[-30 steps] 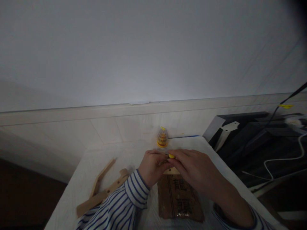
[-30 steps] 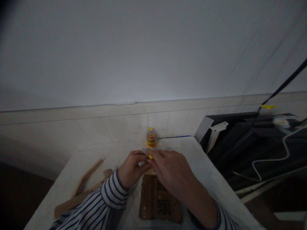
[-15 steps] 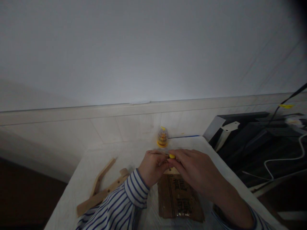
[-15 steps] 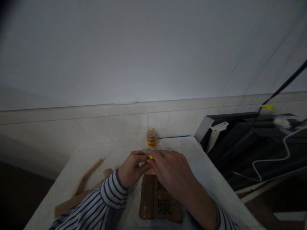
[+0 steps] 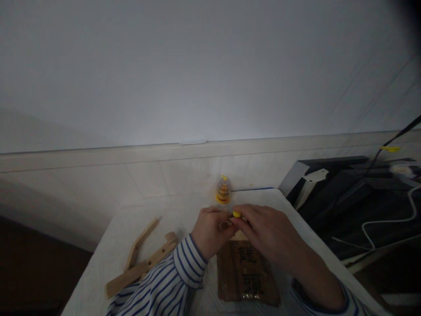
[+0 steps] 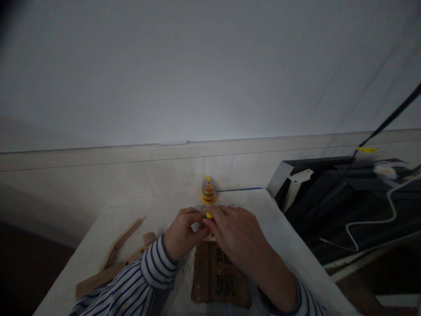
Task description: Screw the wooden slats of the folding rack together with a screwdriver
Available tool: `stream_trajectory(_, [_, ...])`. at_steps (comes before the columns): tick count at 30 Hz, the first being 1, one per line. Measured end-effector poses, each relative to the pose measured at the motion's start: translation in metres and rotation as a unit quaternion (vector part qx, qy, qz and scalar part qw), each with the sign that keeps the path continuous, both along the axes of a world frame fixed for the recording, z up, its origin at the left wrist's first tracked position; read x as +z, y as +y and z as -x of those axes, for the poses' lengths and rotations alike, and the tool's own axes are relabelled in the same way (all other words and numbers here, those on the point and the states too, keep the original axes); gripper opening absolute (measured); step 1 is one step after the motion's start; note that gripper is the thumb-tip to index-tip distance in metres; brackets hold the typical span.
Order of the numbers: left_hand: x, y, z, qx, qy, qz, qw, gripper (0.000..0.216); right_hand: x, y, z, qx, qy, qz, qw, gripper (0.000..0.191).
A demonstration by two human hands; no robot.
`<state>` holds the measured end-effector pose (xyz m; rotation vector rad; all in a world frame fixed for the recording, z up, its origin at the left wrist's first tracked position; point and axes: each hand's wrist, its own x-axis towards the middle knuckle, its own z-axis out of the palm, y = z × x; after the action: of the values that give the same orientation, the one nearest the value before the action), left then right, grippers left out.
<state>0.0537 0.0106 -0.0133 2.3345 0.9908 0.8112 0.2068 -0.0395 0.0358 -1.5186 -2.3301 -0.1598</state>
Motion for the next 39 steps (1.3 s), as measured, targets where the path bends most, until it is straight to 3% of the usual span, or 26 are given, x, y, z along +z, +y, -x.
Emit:
stream_trajectory(16, [-0.0032, 0.0022, 0.0007, 0.009, 0.011, -0.019, 1.0, 0.021, 0.0039, 0.0002, -0.0003, 0.026, 0.06, 0.021, 0.998, 0.024])
stream_trajectory(29, [0.0012, -0.0028, -0.0027, 0.062, 0.02, -0.019, 0.998, 0.012, 0.0022, 0.0035, -0.0011, 0.026, 0.063, 0.046, 0.997, 0.023])
stream_trajectory(39, [0.0032, -0.0021, -0.001, 0.042, 0.025, -0.016, 0.999, 0.007, 0.0028, 0.0021, -0.0013, 0.037, 0.065, 0.046, 0.996, 0.023])
